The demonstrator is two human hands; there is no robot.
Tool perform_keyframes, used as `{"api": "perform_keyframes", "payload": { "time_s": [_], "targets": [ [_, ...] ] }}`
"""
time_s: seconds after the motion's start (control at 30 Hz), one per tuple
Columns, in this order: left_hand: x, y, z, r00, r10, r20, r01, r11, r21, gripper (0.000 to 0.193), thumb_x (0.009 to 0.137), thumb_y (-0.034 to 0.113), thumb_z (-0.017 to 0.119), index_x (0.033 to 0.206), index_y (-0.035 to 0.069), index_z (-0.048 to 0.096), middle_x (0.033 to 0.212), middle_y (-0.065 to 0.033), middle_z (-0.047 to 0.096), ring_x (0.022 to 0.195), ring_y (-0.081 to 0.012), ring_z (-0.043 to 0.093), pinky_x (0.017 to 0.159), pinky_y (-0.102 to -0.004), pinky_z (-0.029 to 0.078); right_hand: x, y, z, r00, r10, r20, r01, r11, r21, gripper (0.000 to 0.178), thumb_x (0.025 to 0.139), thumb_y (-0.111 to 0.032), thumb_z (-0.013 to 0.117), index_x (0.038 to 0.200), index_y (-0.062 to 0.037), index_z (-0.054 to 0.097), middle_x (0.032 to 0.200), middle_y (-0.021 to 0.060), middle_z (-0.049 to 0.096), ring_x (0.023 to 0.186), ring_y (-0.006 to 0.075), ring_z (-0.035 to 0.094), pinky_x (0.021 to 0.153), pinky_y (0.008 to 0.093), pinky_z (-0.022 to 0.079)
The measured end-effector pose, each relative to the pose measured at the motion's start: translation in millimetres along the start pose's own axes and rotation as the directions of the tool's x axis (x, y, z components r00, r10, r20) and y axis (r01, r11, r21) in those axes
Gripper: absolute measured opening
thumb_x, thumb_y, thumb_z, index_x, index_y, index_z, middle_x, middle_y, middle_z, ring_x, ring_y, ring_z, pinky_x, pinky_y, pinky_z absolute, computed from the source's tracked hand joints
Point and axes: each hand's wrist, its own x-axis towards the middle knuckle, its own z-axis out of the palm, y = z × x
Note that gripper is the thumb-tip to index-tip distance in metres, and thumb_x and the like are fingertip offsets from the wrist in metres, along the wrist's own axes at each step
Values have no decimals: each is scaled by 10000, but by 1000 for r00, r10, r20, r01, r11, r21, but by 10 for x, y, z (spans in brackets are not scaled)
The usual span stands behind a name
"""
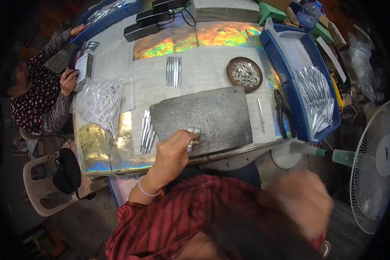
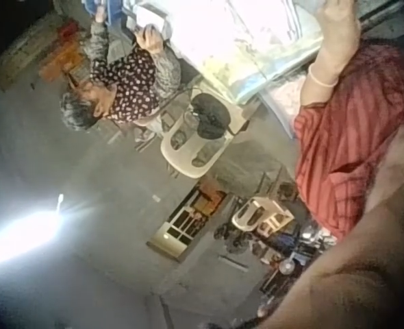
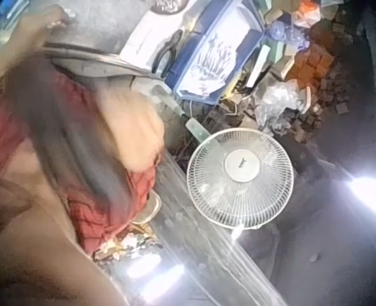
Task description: Assembling and hammering small metal components on a workbench.
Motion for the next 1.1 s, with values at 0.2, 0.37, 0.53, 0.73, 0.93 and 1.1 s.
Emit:
{"api": "perform_keyframes", "payload": {
  "time_s": [0.2, 0.37, 0.53, 0.73, 0.93, 1.1],
  "targets": [
    [-49, -74, 6, 999, -31, 14, 30, 999, 25, 285, 635, -71, 542, 905, 17, 570, 781, -128, 583, 676, -303, 602, 551, -331, 490, 123, 134, 161, 990, 4, -140, -5, 1000, -1, 259, 681, -140, 682, 910, -22, 654, 614, 42, 578, 494, 149, 558, 428, 261, 418],
    [39, 15, -36, 1000, -6, -13, 5, 999, -43, 211, 680, -77, 560, 855, 41, 558, 744, -101, 532, 607, -287, 573, 478, -355, 460, 103, 64, 164, 992, 5, 124, -2, 1000, -29, 415, 722, -84, 625, 1122, 7, 559, 692, 74, 583, 540, 174, 577, 449, 300, 427],
    [-56, -36, -79, 943, -329, 52, 308, 804, -508, 116, 832, 25, 580, 933, -29, 592, 813, -126, 636, 633, -181, 627, 549, -257, 501, 20, 277, 360, 976, 188, -106, -144, 935, 325, 486, 743, 4, 620, 1209, -19, 486, 816, 124, 574, 669, 261, 596, 537, 335, 469],
    [33, 40, -348, 802, -553, 226, 289, 28, -957, 146, 890, 129, 546, 940, -8, 535, 897, -154, 607, 596, -148, 614, 531, -231, 517, 50, 653, 1124, 899, 411, -151, -374, 900, 225, 416, 802, -32, 554, 1202, -45, 440, 907, 161, 554, 755, 348, 574, 608, 398, 469],
    [3, 56, -349, 796, -553, 247, 293, -5, -956, 139, 902, 128, 530, 946, -4, 535, 882, -162, 627, 603, -152, 628, 555, -229, 529, 114, 696, 1419, 885, 448, -126, -443, 894, 66, 373, 795, -54, 555, 1154, -43, 455, 900, 149, 502, 730, 346, 552, 599, 413, 466],
    [25, -25, -248, 799, -550, 243, 328, 59, -943, 149, 898, 149, 544, 941, 6, 539, 863, -148, 632, 588, -137, 617, 519, -209, 497, 154, 687, 1408, 899, 417, -130, -420, 907, 6, 369, 772, -72, 582, 1124, -38, 476, 900, 130, 499, 738, 314, 542, 618, 394, 469]
  ]
}}
